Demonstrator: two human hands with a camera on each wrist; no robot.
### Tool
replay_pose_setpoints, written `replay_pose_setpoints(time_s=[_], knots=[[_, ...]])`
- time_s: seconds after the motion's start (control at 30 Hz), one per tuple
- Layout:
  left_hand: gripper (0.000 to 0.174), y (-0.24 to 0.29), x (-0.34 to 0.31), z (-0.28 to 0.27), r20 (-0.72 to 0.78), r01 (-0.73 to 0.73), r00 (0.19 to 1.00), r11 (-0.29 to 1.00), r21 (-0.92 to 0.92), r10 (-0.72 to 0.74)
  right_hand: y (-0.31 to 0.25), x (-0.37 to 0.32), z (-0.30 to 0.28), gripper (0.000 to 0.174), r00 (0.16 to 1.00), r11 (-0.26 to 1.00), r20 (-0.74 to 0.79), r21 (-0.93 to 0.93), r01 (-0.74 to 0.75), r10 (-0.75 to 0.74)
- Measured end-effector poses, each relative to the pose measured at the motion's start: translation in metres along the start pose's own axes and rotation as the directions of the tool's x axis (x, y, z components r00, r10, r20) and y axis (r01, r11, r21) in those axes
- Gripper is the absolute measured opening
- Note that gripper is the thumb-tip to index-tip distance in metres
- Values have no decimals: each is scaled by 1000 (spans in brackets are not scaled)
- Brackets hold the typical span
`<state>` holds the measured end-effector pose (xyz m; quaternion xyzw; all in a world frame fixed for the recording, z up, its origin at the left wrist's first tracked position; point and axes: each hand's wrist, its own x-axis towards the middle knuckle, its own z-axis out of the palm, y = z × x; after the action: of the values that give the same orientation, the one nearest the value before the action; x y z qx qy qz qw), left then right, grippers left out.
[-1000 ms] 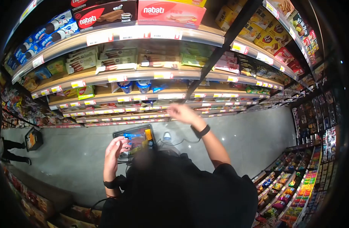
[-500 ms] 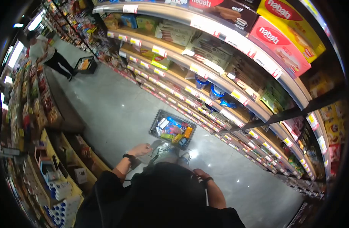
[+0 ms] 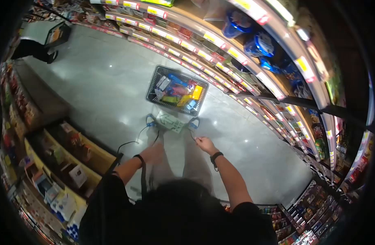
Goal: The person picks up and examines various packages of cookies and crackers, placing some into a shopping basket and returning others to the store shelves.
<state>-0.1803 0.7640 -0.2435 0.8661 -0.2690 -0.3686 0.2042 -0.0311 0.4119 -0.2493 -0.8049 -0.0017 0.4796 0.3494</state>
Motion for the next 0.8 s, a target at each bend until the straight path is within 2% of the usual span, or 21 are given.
replay_pose_setpoints(time_s=[0.03, 0.1, 0.13, 0.17, 0.23, 0.27, 0.37, 0.43, 0.53, 0.63, 0.7, 0.73, 0.8], knots=[[62, -19, 9, 2, 62, -36, 997, 999, -18, 38, -3, 21, 4, 37, 999, 998, 8, 60, -31, 31], [57, -29, 6, 0, 194, -95, 975, 991, -95, 112, 22, 60, 28, 25, 986, 991, -99, -22, 130, -132], [52, -34, 10, 9, 99, -141, 983, 984, -105, 152, 26, 82, 38, 22, 968, 981, -161, -53, 186, -193], [52, -44, 8, 33, 92, -183, 975, 968, -170, 201, 31, 103, 45, 21, 942, 967, -219, -87, 241, -254], [53, -70, -10, 81, 86, -273, 948, 921, -276, 307, 31, 138, 53, 24, 964, 957, -117, -198, 212, -238], [53, -74, -8, 91, 33, -336, 933, 902, -269, 358, 30, 155, 55, 27, 972, 946, -64, -251, 204, -227], [57, -84, -3, 97, -94, -499, 866, 833, -240, 491, 39, 207, 63, 24, 1000, 930, -18, -368, 10, -18], [66, -84, 6, 104, -137, -560, 828, 794, -238, 543, 43, 234, 63, 25, 999, 907, -39, -421, -15, -1], [64, -89, 28, 111, -13, -552, 798, 723, -416, 603, 50, 268, 59, 24, 995, 857, -105, -513, -52, -2], [64, -98, 44, 109, 127, -522, 755, 706, -479, 643, 66, 310, 58, 24, 985, 799, -170, -591, -110, 10], [62, -103, 41, 110, 47, -564, 754, 683, -464, 655, 92, 345, 61, 25, 972, 736, -234, -659, -153, -8], [61, -112, 46, 109, 7, -588, 753, 678, -441, 658, 95, 363, 64, 29, 964, 700, -252, -674, -239, 86], [53, -119, 49, 109, -222, -629, 765, 628, -458, 605, 165, 417, 80, 32, 950, 705, -271, -643, -300, 157]])
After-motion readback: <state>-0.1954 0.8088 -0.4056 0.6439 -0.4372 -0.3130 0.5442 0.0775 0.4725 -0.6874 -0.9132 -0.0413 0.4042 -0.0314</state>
